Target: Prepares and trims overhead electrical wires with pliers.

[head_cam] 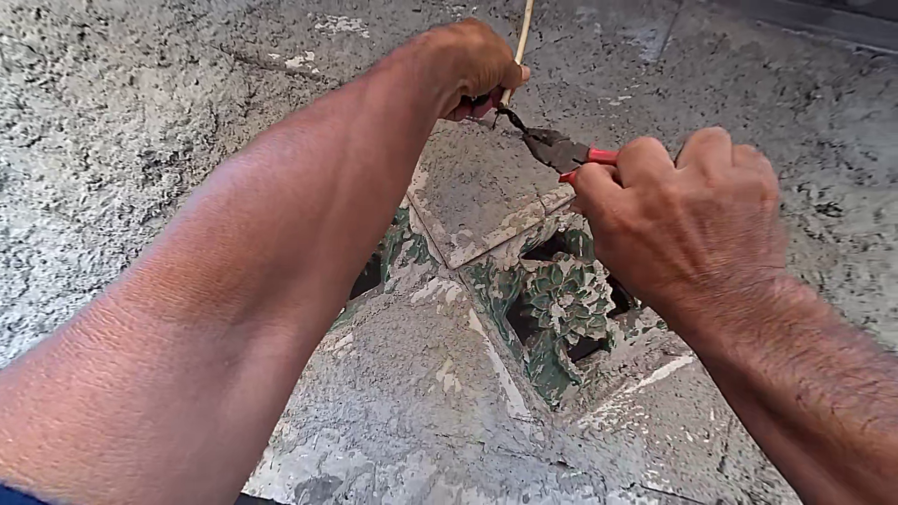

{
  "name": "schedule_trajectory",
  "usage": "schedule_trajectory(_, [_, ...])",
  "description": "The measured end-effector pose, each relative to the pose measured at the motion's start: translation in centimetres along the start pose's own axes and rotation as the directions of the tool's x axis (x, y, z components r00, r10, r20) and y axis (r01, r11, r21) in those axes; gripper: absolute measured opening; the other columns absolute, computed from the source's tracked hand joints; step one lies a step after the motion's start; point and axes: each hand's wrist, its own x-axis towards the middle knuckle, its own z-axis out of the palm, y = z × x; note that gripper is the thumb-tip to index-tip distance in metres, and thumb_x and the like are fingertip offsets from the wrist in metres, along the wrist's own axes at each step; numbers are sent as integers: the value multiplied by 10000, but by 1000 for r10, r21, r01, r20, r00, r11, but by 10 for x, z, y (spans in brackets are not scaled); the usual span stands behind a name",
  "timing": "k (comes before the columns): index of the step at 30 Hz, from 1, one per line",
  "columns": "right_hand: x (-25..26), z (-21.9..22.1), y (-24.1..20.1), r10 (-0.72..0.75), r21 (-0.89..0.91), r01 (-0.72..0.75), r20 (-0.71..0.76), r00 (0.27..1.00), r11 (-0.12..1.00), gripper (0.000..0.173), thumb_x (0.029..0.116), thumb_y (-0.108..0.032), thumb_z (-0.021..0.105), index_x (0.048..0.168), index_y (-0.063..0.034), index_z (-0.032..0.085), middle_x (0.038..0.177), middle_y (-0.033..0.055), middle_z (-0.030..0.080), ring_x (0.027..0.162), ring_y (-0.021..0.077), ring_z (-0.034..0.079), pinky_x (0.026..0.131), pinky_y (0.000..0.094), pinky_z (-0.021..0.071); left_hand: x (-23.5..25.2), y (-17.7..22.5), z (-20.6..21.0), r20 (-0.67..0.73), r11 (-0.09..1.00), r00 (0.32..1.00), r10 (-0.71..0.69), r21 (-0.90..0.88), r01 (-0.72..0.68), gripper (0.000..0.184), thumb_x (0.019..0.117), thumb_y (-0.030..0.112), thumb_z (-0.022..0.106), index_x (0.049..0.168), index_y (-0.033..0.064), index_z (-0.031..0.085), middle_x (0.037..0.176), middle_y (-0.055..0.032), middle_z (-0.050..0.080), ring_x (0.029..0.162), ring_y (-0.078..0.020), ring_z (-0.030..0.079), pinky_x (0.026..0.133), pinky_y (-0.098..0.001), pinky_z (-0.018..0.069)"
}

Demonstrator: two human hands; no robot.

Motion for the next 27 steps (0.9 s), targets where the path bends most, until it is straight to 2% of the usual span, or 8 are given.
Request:
schedule_trajectory(1, [0, -9, -2, 45, 39, -47, 53, 998, 998, 292, 1108, -228, 440, 1152, 32, 565, 914, 283, 556, 779, 521, 589, 579, 567, 446, 3, 1, -1, 8, 1000, 1000, 6, -6, -6, 277, 1012, 434, 614, 950, 176, 694, 642, 35, 555, 489, -63, 487, 439, -189, 370])
schedule_trajectory(4, [4, -2, -1, 208, 151, -202, -28, 978, 968, 582, 1002, -500, 545, 1244, 26, 483, 1053, 330, 510, 690, 514, 600, 474, 578, 448, 7, 3, 0, 21, 1000, 1000, 16, -20, -15, 271, 994, 442, 642, 970, 181, 709, 660, 27, 577, 497, -67, 503, 438, -192, 382])
schedule_trajectory(7, [8, 2, -5, 368, 212, -363, 17, 930, 907, 655, 952, -476, 545, 1314, 66, 478, 1290, 362, 468, 651, 468, 622, 486, 573, 478, 4, 5, 3, 12, 998, 1000, 4, -58, -4, 272, 997, 436, 634, 952, 176, 699, 654, 26, 566, 500, -71, 498, 444, -197, 377])
schedule_trajectory(10, [11, 3, -8, 453, 202, -489, 201, 869, 848, 574, 943, -499, 495, 1082, 54, 557, 1089, 297, 578, 800, 484, 652, 574, 610, 477, -4, 7, 7, -17, 999, 1000, -5, -48, 5, 276, 1009, 433, 623, 959, 174, 704, 657, 30, 585, 506, -68, 506, 456, -201, 385])
schedule_trajectory(13, [13, 3, -5, 437, 242, -536, 363, 823, 809, 543, 960, -524, 490, 1011, 13, 554, 916, 259, 625, 870, 489, 662, 615, 624, 473, -7, 6, 10, -41, 1000, 999, -3, -18, 2, 272, 1006, 425, 634, 944, 169, 699, 667, 33, 588, 511, -66, 498, 462, -205, 377])
schedule_trajectory(17, [20, 5, 4, 315, 358, -575, 571, 758, 736, 468, 978, -497, 584, 947, -30, 587, 792, 184, 614, 786, 404, 650, 627, 607, 489, -6, 6, 14, -45, 1000, 999, 5, -10, -5, 261, 1010, 414, 629, 947, 172, 705, 672, 38, 596, 516, -66, 502, 467, -207, 376])
schedule_trajectory(21, [28, 8, 13, 264, 309, -505, 576, 774, 806, 493, 922, -524, 655, 762, -67, 561, 693, 162, 572, 676, 383, 615, 549, 586, 450, -2, 5, 20, -39, 1000, 999, 8, -17, -8, 235, 1006, 393, 641, 946, 170, 684, 664, 41, 570, 496, -52, 481, 440, -186, 359])
schedule_trajectory(27, [42, 5, 25, 225, 349, -447, 523, 822, 824, 227, 901, -244, 756, 879, -52, 637, 785, 197, 654, 751, 413, 669, 643, 647, 512, -2, -2, 22, -80, 996, 995, 60, -57, -65, 223, 963, 339, 711, 846, 149, 701, 631, 43, 576, 484, -42, 501, 445, -174, 394])
